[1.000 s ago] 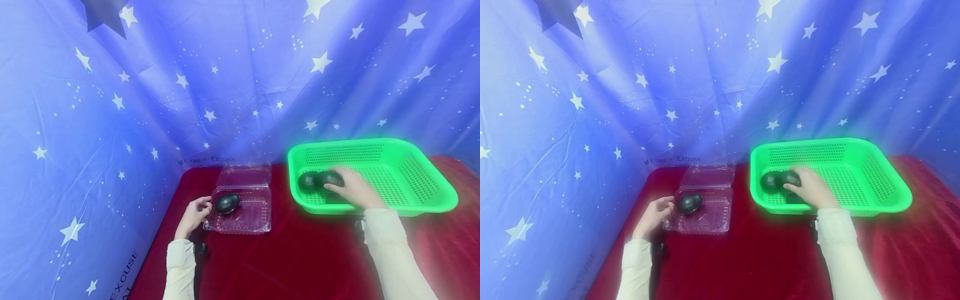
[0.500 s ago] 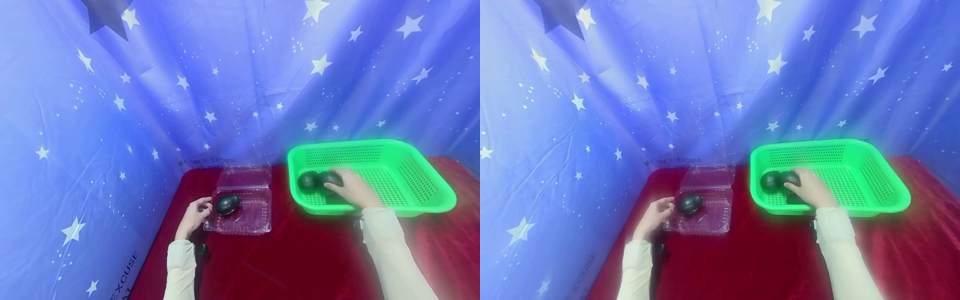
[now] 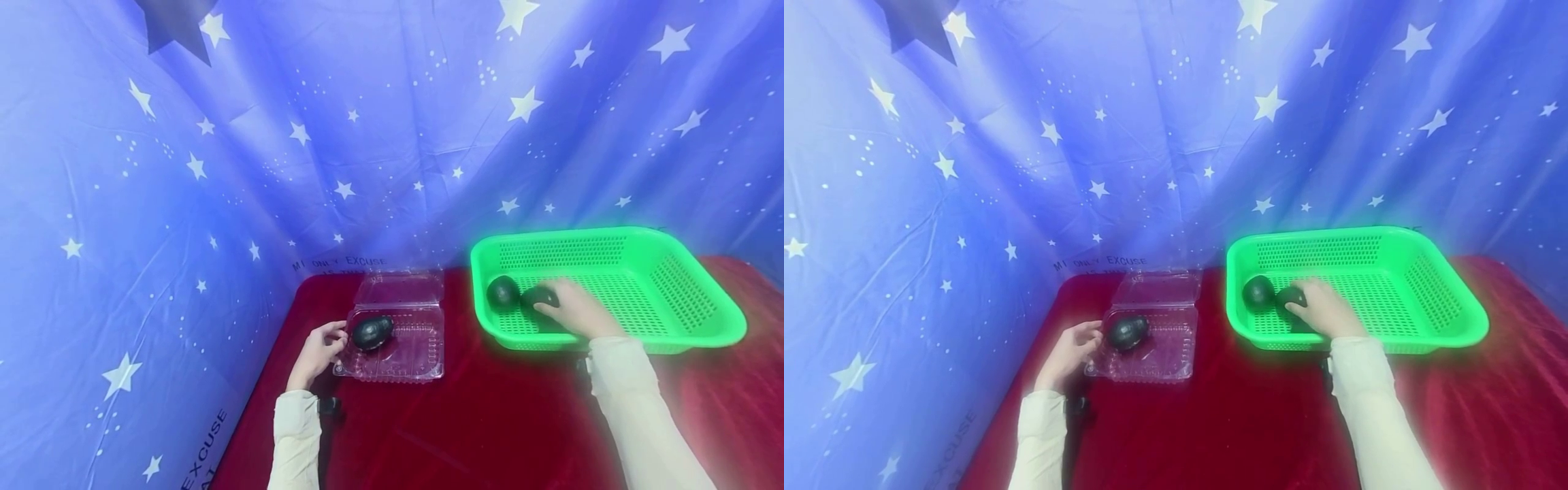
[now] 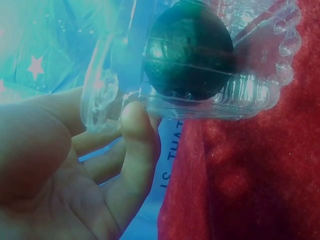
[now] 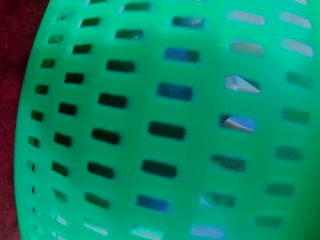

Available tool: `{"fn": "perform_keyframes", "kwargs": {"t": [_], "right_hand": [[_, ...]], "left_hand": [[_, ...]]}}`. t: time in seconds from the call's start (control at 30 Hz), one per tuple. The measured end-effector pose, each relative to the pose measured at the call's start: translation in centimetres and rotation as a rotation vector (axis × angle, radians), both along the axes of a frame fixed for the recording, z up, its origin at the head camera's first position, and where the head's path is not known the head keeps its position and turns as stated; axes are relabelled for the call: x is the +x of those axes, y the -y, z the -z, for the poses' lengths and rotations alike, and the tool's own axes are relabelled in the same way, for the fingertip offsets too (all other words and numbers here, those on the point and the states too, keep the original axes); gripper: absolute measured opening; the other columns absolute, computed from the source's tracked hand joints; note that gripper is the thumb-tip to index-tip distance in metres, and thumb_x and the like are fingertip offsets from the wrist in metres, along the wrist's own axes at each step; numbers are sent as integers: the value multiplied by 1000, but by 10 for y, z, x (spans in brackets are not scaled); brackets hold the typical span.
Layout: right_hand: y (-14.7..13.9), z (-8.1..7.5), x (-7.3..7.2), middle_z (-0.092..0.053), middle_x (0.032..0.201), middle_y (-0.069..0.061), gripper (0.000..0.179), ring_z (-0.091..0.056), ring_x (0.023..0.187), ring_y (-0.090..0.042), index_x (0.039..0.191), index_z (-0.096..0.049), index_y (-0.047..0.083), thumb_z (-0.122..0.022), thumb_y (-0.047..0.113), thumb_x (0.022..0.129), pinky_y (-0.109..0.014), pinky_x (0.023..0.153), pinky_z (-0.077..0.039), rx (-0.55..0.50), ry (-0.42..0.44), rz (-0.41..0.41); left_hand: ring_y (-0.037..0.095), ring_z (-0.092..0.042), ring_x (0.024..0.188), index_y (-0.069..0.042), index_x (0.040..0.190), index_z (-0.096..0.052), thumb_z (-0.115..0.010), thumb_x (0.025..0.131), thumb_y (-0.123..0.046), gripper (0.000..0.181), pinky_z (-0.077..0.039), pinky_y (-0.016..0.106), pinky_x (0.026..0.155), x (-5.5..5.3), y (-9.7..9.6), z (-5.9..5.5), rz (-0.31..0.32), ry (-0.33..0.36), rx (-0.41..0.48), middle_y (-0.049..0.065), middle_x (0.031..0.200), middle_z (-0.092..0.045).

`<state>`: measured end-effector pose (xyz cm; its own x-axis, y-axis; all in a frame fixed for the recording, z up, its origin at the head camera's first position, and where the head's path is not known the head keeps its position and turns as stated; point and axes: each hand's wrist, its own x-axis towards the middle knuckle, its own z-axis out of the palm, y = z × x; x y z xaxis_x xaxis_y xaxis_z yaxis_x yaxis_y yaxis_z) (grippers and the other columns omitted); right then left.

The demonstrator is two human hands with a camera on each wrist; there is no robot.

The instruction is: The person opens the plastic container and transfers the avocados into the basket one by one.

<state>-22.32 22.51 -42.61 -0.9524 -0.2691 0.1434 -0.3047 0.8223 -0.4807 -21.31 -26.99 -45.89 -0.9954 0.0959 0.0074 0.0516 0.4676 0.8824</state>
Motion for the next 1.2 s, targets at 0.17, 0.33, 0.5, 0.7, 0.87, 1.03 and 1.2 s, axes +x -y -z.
{"fn": "perform_keyframes", "kwargs": {"t": [0.17,0.33,0.5,0.7,0.87,1.03,1.2], "right_hand": [[4,-1,1,-55,129,-34,46,-49,121,-52,129,-55,-11,-66,15,93,-67,103,-38,-5,-29,-3],[10,-5,1,-59,126,-30,40,-52,120,-49,125,-59,-7,-66,16,93,-66,103,-39,-25,-64,-6],[23,-19,1,-56,132,-29,44,-47,127,-48,130,-57,-5,-65,18,94,-66,108,-33,-28,-89,3],[47,-32,4,-60,128,-26,43,-53,121,-44,128,-60,-3,-67,21,93,-64,104,-41,-18,-155,-18],[66,-36,5,-61,128,-24,41,-53,123,-42,127,-60,-3,-67,18,93,-60,106,-41,-17,-196,-45],[84,-38,4,-60,130,-23,42,-52,124,-41,130,-58,-3,-67,16,93,-59,107,-42,-19,-215,-80],[103,-39,5,-57,134,-22,46,-50,129,-40,134,-56,-1,-66,21,95,-58,110,-39,-26,-189,-88]], "left_hand": [[33,-65,87,9,131,-57,-62,91,6,41,-57,30,52,1,-1,1,0,-7,9,26,104,-64],[41,-63,92,15,132,-52,-59,92,8,42,-57,29,55,12,-9,-21,29,15,11,34,108,-60],[43,-63,91,16,131,-53,-59,92,8,40,-58,31,56,22,-12,-35,44,-3,13,34,106,-61],[49,-61,94,14,132,-53,-59,92,8,41,-58,29,56,24,-12,-36,23,17,-2,32,106,-62],[46,-63,93,13,132,-53,-59,91,8,42,-57,30,54,13,-7,-19,7,5,-2,30,105,-62],[36,-65,90,9,132,-56,-62,91,6,42,-57,31,53,3,-2,-3,-8,2,0,24,104,-64],[29,-65,86,7,132,-57,-62,92,4,41,-58,31,53,3,-1,-3,0,-2,-11,23,104,-65]]}}
